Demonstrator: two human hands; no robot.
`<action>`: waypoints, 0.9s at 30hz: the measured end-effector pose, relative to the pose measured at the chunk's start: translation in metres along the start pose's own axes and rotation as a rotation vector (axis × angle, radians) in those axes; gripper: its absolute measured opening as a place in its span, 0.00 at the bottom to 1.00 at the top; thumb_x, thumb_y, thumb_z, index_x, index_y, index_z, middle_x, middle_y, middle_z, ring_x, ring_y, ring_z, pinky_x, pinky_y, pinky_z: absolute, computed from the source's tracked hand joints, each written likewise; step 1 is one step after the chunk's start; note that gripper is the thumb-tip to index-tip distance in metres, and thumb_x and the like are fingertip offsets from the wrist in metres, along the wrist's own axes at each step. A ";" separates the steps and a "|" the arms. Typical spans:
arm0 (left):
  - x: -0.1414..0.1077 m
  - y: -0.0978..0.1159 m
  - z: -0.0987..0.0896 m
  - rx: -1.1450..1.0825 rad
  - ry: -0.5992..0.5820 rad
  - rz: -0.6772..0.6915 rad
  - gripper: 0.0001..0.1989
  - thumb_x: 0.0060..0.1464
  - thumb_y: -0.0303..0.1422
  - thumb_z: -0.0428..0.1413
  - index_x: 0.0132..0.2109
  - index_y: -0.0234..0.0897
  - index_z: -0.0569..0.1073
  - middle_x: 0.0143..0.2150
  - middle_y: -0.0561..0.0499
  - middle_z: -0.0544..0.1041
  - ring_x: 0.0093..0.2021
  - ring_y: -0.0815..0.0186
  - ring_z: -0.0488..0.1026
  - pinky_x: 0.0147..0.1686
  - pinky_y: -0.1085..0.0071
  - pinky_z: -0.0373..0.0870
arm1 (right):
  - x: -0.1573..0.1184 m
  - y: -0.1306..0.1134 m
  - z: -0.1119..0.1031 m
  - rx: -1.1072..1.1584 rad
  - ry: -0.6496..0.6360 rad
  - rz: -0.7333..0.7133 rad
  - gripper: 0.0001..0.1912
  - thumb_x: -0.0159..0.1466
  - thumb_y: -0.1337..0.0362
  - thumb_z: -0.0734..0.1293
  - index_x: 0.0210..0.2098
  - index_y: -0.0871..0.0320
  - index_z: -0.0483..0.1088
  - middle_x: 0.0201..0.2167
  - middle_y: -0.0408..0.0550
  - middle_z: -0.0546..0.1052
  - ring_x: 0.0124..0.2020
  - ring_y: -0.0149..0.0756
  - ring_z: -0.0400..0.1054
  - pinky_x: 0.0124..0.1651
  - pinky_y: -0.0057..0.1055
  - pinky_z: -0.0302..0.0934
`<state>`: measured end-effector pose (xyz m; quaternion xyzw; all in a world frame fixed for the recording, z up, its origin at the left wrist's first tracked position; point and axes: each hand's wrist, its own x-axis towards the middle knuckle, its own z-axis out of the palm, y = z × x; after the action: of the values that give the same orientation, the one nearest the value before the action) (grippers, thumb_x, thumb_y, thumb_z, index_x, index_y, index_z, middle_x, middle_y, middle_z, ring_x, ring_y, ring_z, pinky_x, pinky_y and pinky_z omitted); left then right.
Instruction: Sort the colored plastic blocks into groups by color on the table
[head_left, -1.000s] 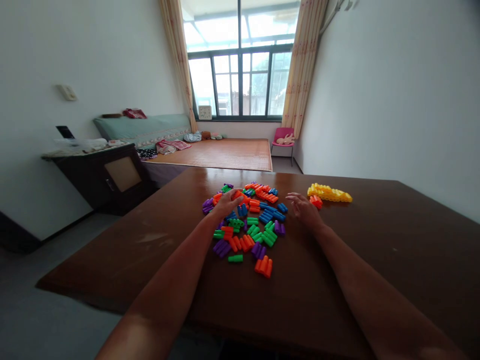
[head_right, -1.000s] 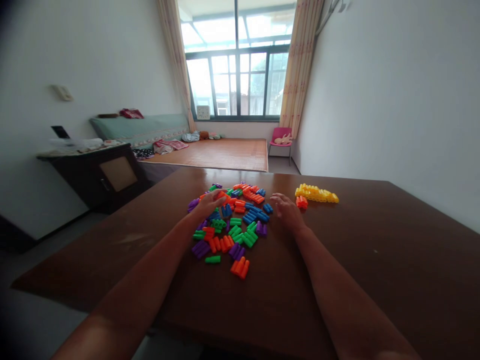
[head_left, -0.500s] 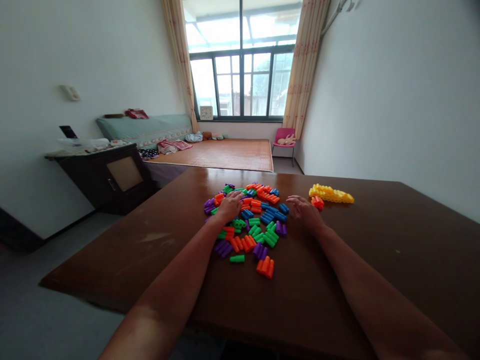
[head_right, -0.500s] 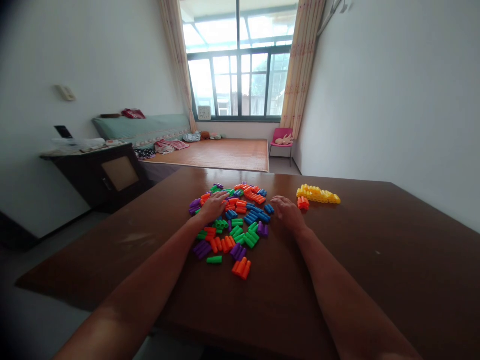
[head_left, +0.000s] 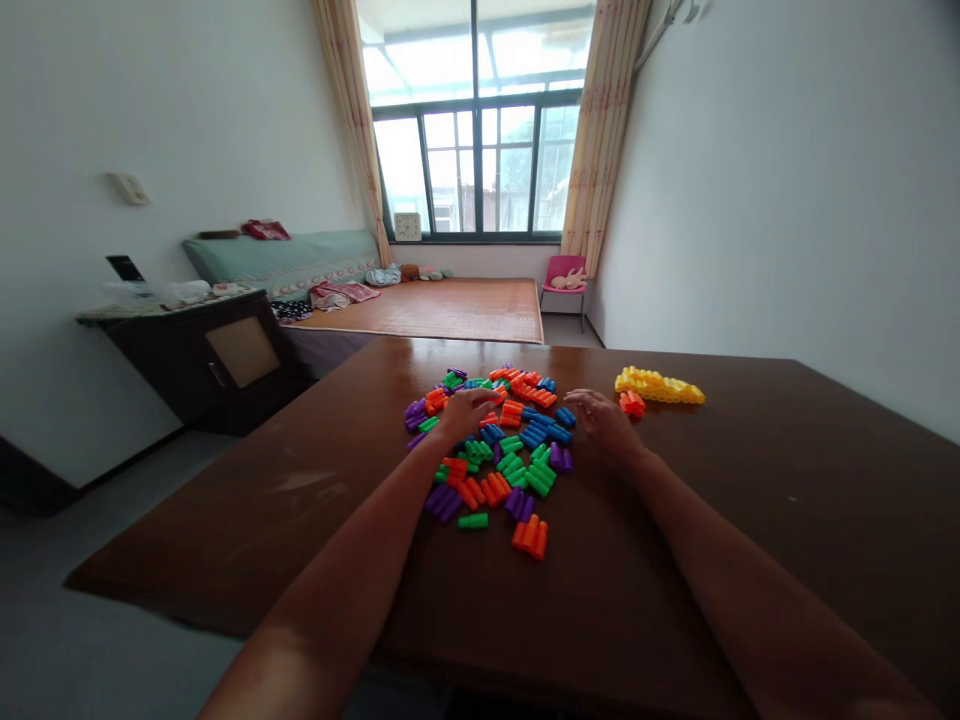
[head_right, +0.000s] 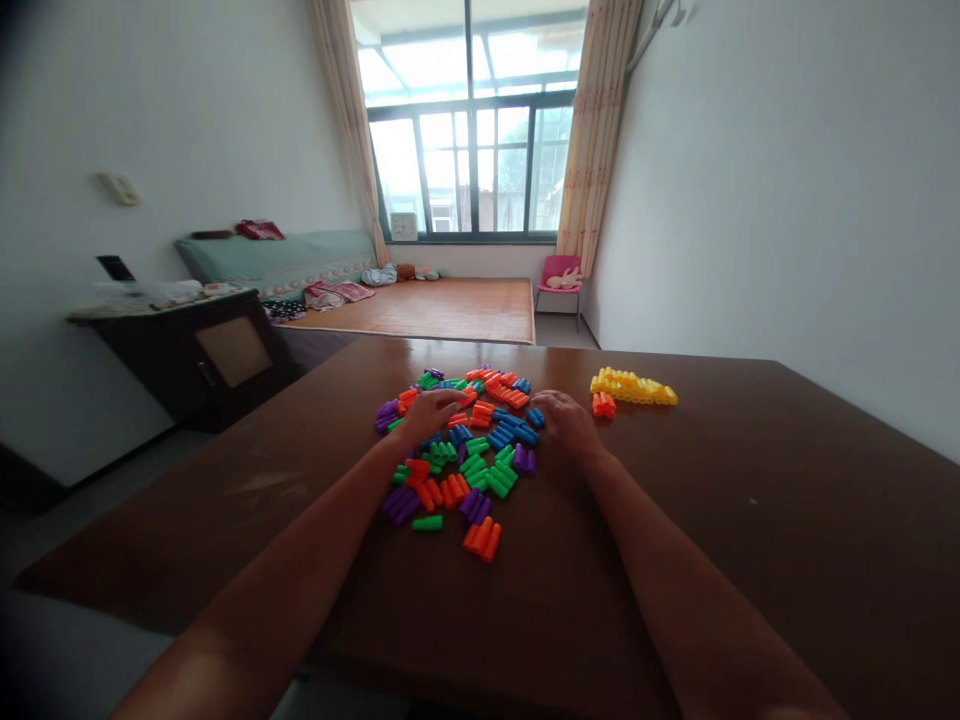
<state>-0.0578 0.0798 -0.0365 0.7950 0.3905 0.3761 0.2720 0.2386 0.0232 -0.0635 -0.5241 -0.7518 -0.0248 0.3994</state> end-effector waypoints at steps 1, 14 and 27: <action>-0.001 0.005 0.000 -0.149 -0.003 -0.023 0.14 0.56 0.37 0.57 0.46 0.36 0.79 0.42 0.45 0.81 0.45 0.58 0.77 0.49 0.60 0.72 | 0.002 -0.007 0.002 0.056 0.023 0.023 0.13 0.66 0.64 0.60 0.46 0.53 0.73 0.47 0.50 0.77 0.44 0.40 0.74 0.48 0.40 0.69; -0.007 0.022 0.004 -0.115 0.020 -0.073 0.07 0.50 0.33 0.60 0.32 0.36 0.70 0.29 0.52 0.75 0.33 0.65 0.74 0.36 0.68 0.71 | 0.004 -0.061 0.023 0.316 0.035 0.018 0.21 0.63 0.63 0.65 0.56 0.53 0.66 0.45 0.51 0.75 0.39 0.37 0.71 0.42 0.38 0.71; 0.005 0.003 0.032 0.584 -0.228 0.163 0.23 0.57 0.28 0.52 0.60 0.40 0.70 0.58 0.43 0.71 0.59 0.56 0.66 0.59 0.58 0.63 | 0.002 -0.042 0.025 0.218 0.038 0.034 0.18 0.63 0.70 0.59 0.49 0.54 0.72 0.52 0.52 0.74 0.45 0.38 0.72 0.43 0.35 0.71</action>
<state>-0.0286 0.0782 -0.0506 0.9050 0.3843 0.1772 0.0433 0.1906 0.0172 -0.0633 -0.4896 -0.7333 0.0542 0.4687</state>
